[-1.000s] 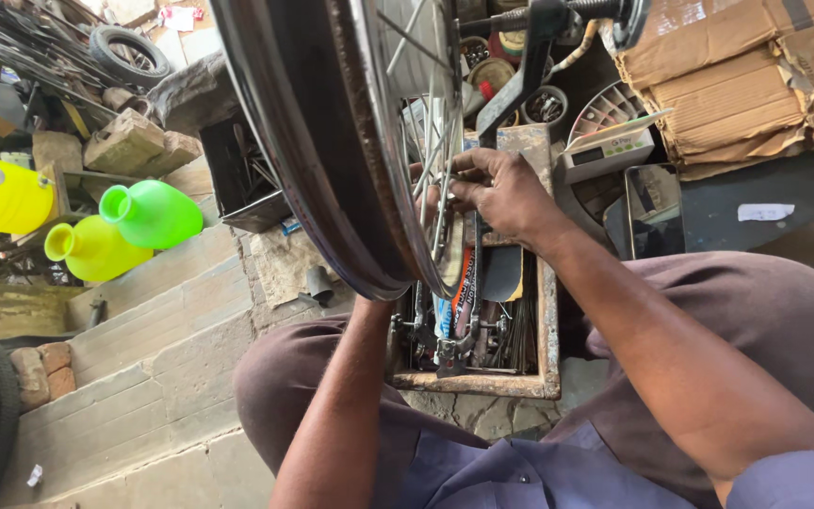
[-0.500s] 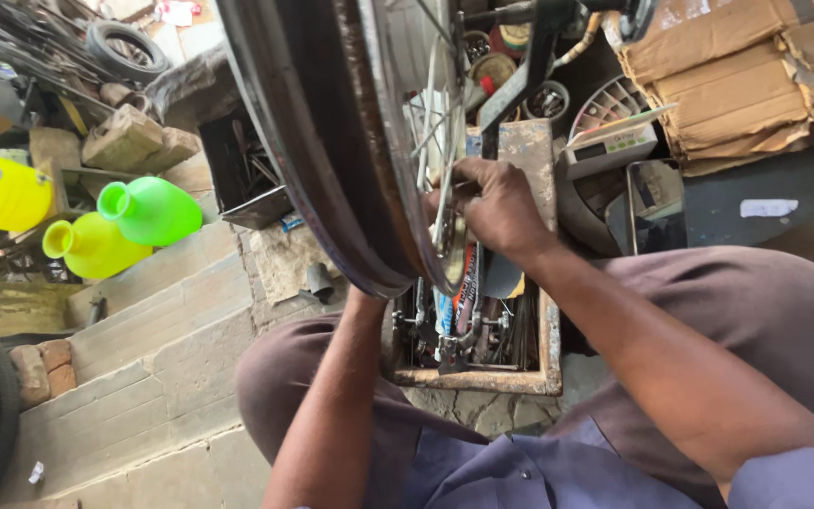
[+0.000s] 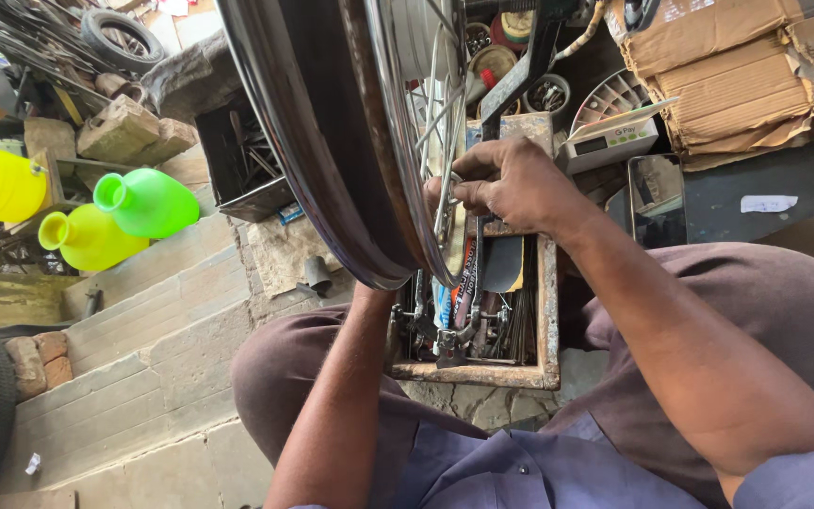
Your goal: The person works on a bicycle wheel mounted in a truing stand, using a spoke wrench to adjust the tension of the spokes. They rotate the wheel to access different sections and tighten or loosen the nipples. The person removes the wheel from the stand and inspects the axle and hub components.
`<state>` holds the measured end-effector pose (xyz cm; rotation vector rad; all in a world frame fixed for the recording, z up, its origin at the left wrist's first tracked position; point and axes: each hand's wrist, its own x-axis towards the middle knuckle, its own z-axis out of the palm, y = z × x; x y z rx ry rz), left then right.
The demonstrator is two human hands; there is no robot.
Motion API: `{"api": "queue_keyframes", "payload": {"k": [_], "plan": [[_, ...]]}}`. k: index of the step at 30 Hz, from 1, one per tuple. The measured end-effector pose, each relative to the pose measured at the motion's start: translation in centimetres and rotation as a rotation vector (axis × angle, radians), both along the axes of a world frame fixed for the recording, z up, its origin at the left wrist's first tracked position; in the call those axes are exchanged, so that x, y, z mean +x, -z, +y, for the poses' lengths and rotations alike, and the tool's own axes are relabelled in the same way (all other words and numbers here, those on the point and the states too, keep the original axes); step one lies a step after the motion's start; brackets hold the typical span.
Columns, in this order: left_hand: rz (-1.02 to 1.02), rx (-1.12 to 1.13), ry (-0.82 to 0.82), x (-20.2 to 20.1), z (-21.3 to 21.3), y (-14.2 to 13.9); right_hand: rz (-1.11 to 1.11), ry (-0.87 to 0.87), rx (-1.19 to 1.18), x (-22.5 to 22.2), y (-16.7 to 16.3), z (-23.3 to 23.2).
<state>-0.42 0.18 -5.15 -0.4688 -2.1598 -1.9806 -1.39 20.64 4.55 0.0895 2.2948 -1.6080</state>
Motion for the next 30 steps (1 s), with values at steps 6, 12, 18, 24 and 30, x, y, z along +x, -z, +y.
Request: {"api": "queue_keyframes", "payload": {"k": [6,12,18,24,30], "plan": [[-0.017,-0.008,0.019,-0.1,-0.2,0.1,0.02,-0.009,0.151,0.6,0.6,-0.8],[-0.044,0.047,0.02,0.1,-1.2,0.9,0.316,0.032,-0.001,0.5,2.4,-1.7],[-0.301,0.396,0.042,0.9,-0.9,-1.6,0.445,0.125,0.2,0.4,2.6,-0.7],[0.155,0.057,-0.213,-0.4,-2.7,-12.0,0.161,0.054,0.378,-0.7,3.4,1.3],[0.482,-0.33,-0.411,-1.8,-0.5,-24.7,0.245,0.028,0.407,-2.2,5.8,4.5]]}}
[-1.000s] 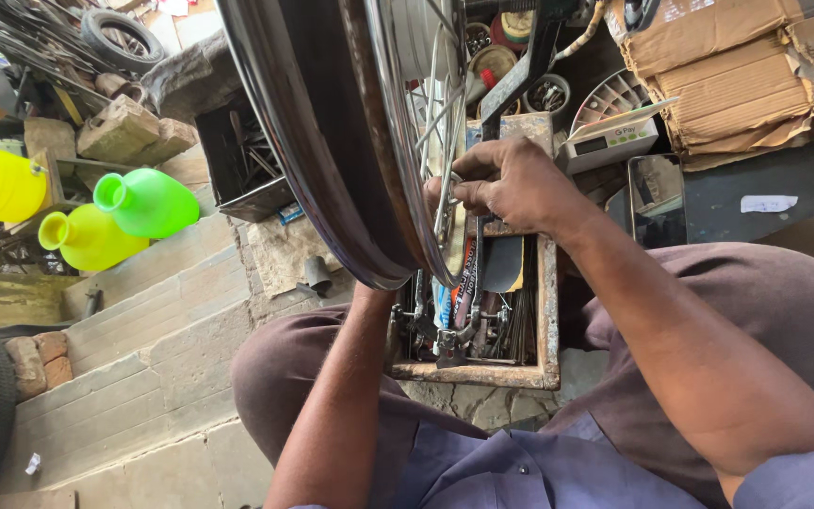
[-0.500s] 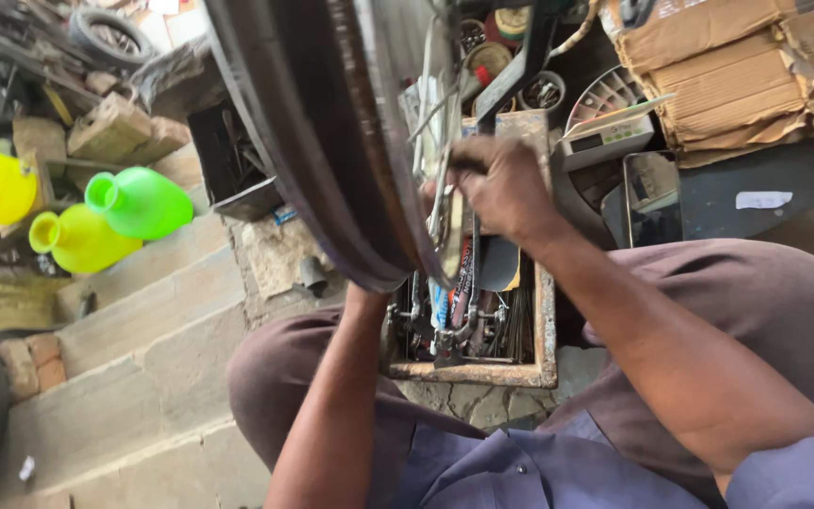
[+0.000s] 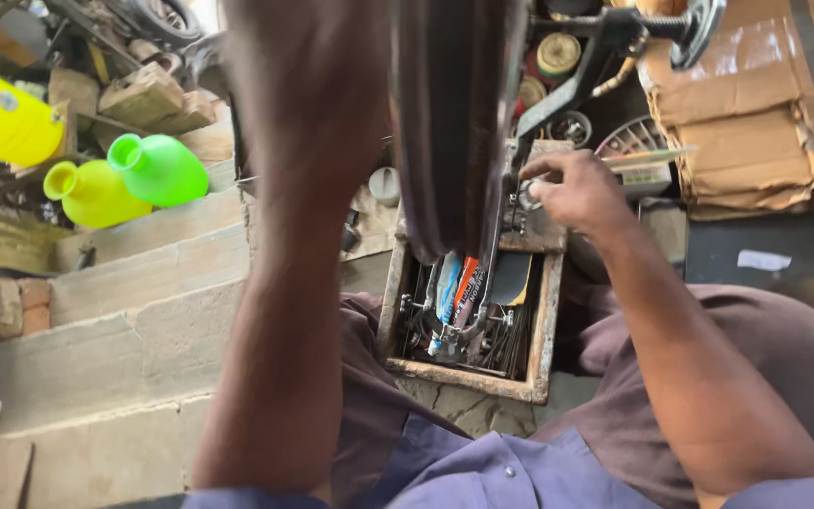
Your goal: The person works on a bicycle wheel mounted in a truing stand, using a spoke wrench to adjust the tension of the spokes. They rotate the wheel to access different sections and tighten or loosen the nipples. The person removes the wheel from the stand and inspects the axle and hub components.
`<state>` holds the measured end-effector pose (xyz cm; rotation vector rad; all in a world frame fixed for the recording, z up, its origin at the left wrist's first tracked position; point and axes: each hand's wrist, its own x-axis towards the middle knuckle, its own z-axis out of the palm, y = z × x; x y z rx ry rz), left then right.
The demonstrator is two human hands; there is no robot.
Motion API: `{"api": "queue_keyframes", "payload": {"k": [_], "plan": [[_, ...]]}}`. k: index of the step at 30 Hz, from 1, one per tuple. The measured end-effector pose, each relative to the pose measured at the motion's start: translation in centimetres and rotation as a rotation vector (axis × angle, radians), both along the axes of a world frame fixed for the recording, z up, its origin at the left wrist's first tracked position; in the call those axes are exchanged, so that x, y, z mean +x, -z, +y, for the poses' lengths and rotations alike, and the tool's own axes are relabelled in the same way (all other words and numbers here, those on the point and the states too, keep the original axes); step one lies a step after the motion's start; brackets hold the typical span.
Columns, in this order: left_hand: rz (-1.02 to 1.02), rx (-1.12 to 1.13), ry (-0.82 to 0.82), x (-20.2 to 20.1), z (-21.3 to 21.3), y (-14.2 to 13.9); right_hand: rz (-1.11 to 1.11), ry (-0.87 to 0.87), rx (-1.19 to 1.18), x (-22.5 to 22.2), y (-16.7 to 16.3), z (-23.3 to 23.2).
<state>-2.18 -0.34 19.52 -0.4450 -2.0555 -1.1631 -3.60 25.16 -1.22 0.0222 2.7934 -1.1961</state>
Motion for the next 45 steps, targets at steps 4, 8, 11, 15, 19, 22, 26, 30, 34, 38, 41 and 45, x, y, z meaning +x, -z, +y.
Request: {"api": "queue_keyframes", "payload": {"k": [4,8,11,15,19,22,26,30,34,38,41,45], "plan": [[0.148,-0.226,-0.102,0.4,2.4,-2.0,-0.196,0.133,-0.034,-1.0,1.5,0.5],[0.269,-0.074,0.025,6.1,1.1,5.4,-0.142,0.061,-0.009,-1.5,2.7,0.1],[-0.077,-0.288,0.068,10.1,-1.0,13.2,-0.079,0.062,0.095,-1.8,3.3,-0.3],[-0.653,-0.483,-0.093,10.4,-3.0,19.7,-0.05,0.069,0.138,-1.4,4.2,-0.8],[-0.602,-0.401,-0.098,9.2,-3.6,21.1,-0.02,0.117,0.118,-1.8,4.6,-1.2],[-0.642,-0.39,-0.089,9.0,-3.2,20.9,0.0,0.126,0.093,-1.9,4.9,-1.2],[-0.629,-0.392,-0.071,8.9,-2.5,20.8,0.032,0.081,0.162,-1.7,5.2,-0.9],[-0.621,-0.382,-0.066,8.5,-1.9,20.6,0.065,0.055,0.162,-1.6,5.1,-0.7],[-0.648,-0.356,-0.045,8.5,-1.7,20.0,0.018,0.077,0.127,-1.3,4.4,-1.0],[-0.646,-0.349,-0.046,8.7,-1.6,19.6,-0.006,0.078,0.096,-1.1,3.6,-1.4],[-0.657,-0.339,-0.048,8.7,-1.6,19.5,-0.058,0.092,0.06,-1.0,3.2,-1.6],[-0.565,-0.323,-0.047,8.7,-1.5,19.4,-0.083,0.109,0.065,-0.9,3.2,-1.7]]}}
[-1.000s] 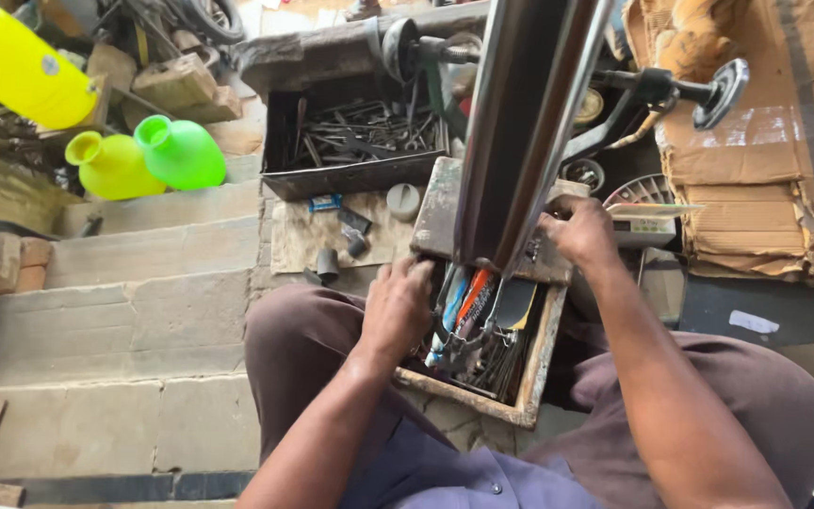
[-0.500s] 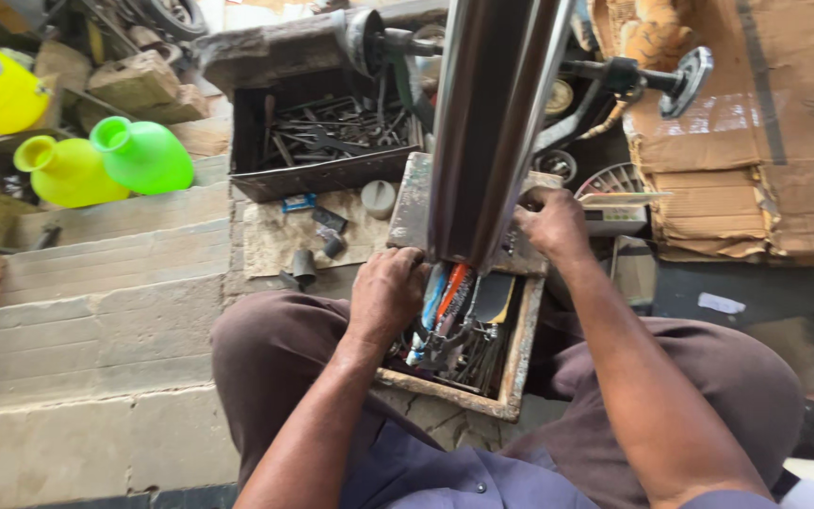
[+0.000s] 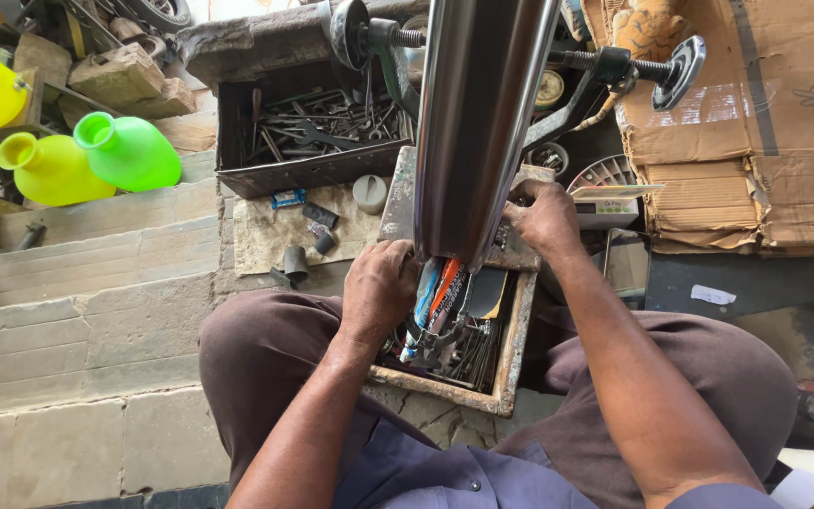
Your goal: The person works on a bicycle wheel mounted in a truing stand, using a spoke wrench to adjust the tension of the spokes. They rotate the wheel to access different sections and tighten or loosen the nipples. The person removes the wheel from the stand and inspects the axle and hub components.
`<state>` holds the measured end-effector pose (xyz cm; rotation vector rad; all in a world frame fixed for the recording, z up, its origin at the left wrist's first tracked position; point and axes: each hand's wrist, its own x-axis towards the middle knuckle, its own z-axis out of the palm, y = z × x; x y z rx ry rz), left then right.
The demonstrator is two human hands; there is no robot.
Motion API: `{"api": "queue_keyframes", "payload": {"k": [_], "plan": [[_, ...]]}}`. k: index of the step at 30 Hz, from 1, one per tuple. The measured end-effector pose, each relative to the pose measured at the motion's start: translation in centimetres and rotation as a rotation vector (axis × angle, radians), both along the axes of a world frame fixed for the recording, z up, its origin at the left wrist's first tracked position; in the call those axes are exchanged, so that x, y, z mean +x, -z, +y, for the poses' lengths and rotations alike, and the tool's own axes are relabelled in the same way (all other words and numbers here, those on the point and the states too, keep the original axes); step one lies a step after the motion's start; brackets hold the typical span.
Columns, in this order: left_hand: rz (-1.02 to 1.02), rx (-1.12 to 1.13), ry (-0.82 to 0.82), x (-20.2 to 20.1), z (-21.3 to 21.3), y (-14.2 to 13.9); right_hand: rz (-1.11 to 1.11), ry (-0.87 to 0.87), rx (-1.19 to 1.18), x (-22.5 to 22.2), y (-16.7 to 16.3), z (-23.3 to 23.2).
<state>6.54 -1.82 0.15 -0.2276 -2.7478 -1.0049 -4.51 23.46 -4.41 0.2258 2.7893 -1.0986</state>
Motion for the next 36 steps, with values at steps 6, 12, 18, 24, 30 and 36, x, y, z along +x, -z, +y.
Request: {"api": "queue_keyframes", "payload": {"k": [6,12,18,24,30,36], "plan": [[0.063,0.044,0.015,0.1,0.3,-0.8,-0.042,0.02,0.0,0.0,0.2,-0.2],[0.116,0.041,0.035,0.1,0.4,-1.5,-0.04,0.027,0.015,0.0,0.0,-0.4],[0.225,0.006,0.081,0.2,0.7,-1.9,-0.02,0.024,-0.01,0.2,-0.6,-0.3],[0.265,0.002,0.099,0.3,0.9,-2.2,-0.006,0.02,-0.004,0.2,-0.8,-0.4],[0.304,0.042,0.168,0.4,0.9,-2.5,-0.087,0.053,0.036,0.1,-1.1,-0.6],[0.32,0.048,0.176,0.4,0.9,-2.5,-0.086,0.056,0.03,0.2,-1.2,-0.7]]}}
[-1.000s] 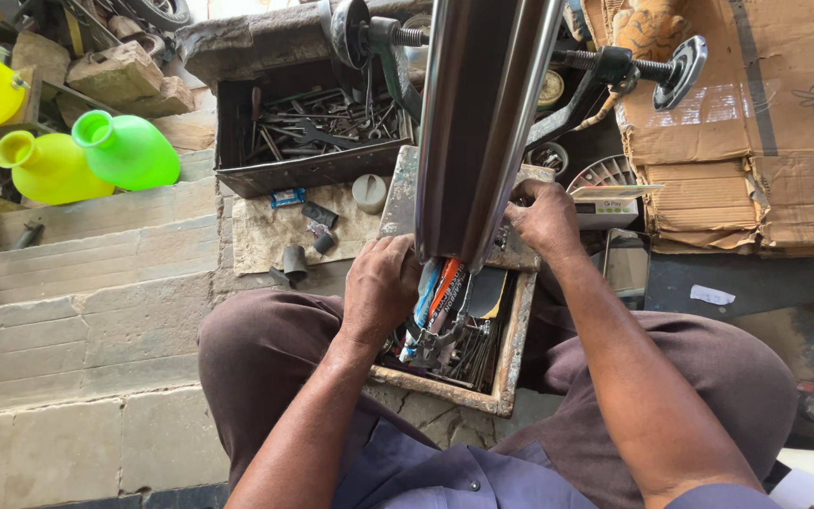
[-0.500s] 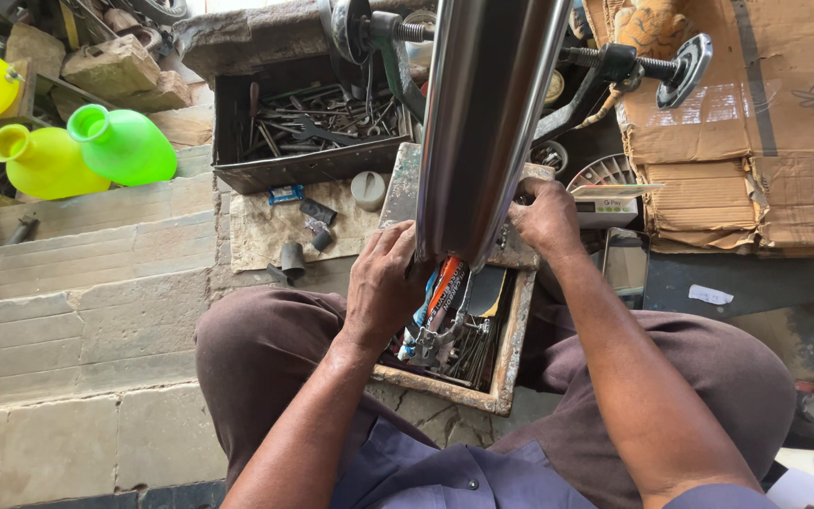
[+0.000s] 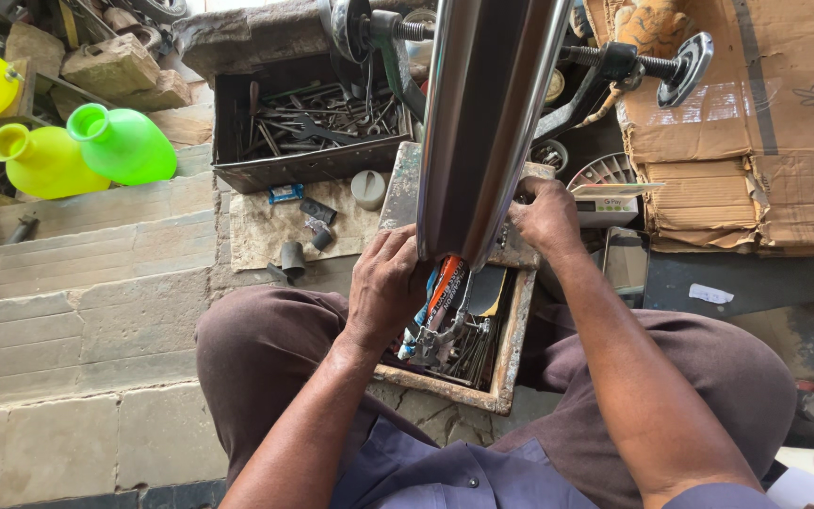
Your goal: The person works on a bicycle wheel mounted in a truing stand, using a spoke wrench to adjust the tension of the spokes. They rotate the wheel to access different sections and tighten or loosen the nipples. The person removes the wheel from the stand and inspects the axle and hub components.
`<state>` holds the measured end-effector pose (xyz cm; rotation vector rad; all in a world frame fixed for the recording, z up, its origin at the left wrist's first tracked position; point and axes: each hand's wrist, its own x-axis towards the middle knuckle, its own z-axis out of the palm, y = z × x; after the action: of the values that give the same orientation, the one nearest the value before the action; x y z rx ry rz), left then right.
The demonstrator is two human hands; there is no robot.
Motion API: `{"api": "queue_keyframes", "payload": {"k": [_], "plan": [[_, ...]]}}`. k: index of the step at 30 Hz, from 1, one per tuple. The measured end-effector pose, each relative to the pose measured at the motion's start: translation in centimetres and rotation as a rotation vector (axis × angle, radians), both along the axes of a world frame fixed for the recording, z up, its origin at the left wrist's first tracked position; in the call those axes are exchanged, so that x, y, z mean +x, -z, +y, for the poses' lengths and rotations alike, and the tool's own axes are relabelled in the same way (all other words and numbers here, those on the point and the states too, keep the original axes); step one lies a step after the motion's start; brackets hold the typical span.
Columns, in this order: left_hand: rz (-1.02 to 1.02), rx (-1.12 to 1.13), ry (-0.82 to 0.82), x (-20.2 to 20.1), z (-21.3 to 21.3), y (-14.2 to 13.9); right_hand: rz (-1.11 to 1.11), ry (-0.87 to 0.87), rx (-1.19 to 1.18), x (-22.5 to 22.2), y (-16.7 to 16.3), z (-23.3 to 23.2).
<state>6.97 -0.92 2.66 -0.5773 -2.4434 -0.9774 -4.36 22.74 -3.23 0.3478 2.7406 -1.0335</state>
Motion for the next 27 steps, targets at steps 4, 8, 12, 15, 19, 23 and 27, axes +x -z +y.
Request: {"api": "queue_keyframes", "payload": {"k": [4,8,12,15,19,23,27], "plan": [[-0.005,-0.017,0.001,-0.01,0.04,0.19,-0.035,0.007,0.024,-0.06,0.27,0.14],[-0.004,-0.005,0.008,0.11,0.12,0.2,0.06,-0.036,-0.012,0.02,0.48,0.38],[-0.006,-0.003,0.002,0.22,0.2,-0.03,0.016,-0.025,0.008,0.03,0.51,0.4],[0.014,0.01,0.0,0.26,0.27,-0.14,0.007,-0.026,0.018,-0.01,0.5,0.38],[0.002,-0.003,-0.028,0.33,0.35,-0.2,0.047,-0.04,0.042,-0.07,0.53,0.44],[0.014,0.005,-0.022,0.38,0.4,-0.41,0.055,-0.046,0.032,-0.07,0.54,0.45],[0.001,0.028,-0.012,0.39,0.33,-0.59,0.066,-0.052,-0.014,0.01,0.33,0.45]]}}
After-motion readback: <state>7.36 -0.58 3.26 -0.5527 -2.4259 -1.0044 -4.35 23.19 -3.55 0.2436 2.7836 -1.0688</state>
